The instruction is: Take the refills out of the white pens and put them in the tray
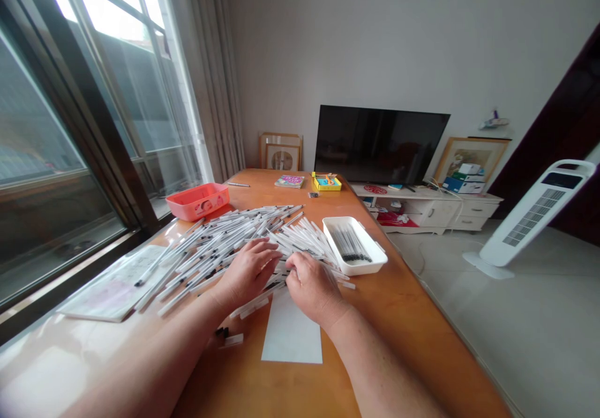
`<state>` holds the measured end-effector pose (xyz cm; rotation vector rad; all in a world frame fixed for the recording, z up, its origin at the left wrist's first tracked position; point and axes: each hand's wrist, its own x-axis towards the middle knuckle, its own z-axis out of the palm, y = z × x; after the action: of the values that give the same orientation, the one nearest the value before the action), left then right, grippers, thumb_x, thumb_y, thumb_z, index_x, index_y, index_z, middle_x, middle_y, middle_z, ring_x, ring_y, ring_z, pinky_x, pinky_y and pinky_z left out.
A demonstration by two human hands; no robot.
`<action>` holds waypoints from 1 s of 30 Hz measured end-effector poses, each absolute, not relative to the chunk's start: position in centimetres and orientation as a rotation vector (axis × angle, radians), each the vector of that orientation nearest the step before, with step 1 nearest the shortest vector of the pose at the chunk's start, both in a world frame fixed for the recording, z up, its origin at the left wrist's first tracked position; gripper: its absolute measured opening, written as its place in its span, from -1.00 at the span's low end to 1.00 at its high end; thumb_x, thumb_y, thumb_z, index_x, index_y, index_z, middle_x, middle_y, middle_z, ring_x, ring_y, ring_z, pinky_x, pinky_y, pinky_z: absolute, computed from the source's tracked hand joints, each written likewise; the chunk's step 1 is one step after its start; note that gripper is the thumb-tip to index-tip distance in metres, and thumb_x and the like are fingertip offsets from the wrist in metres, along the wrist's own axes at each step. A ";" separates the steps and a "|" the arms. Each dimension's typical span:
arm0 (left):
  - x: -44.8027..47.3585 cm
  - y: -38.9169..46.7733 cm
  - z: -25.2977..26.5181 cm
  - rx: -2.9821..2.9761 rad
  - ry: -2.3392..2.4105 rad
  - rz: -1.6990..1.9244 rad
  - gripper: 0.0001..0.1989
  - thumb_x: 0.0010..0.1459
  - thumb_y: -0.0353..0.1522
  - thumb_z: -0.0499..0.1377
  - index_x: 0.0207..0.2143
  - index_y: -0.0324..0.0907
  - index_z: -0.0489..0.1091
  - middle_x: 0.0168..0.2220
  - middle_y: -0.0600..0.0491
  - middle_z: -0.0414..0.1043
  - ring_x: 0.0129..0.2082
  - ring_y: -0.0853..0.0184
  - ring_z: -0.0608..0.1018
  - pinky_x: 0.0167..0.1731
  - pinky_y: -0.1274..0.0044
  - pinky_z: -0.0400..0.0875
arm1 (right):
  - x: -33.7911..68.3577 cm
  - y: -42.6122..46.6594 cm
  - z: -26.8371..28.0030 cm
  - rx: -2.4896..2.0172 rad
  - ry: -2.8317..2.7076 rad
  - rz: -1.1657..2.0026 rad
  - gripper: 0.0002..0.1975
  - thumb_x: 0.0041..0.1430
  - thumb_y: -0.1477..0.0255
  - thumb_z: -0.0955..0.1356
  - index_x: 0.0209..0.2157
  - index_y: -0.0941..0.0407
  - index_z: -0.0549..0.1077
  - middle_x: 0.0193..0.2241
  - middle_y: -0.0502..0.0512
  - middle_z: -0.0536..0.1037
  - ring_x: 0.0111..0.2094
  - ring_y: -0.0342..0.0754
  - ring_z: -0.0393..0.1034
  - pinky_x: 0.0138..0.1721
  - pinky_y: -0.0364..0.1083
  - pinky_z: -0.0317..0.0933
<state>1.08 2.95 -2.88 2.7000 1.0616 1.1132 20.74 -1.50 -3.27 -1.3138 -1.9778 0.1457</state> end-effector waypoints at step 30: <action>-6.1 5.7 0.1 0.997 1.111 1.816 -0.57 0.04 -0.01 0.27 -0.24 -0.18 0.51 -0.26 -0.04 0.57 -0.22 0.26 0.56 -0.26 0.50 0.34 | 12.1 -5.1 -4.2 -0.520 -2.515 0.475 -0.68 0.23 0.61 0.24 -0.03 0.10 0.45 0.04 0.13 0.56 0.20 -0.03 0.33 0.25 -0.04 0.15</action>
<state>-6.08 5.67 0.08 0.9972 1.1108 1.8157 12.06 -5.12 -4.17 -0.5203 -2.5149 0.4754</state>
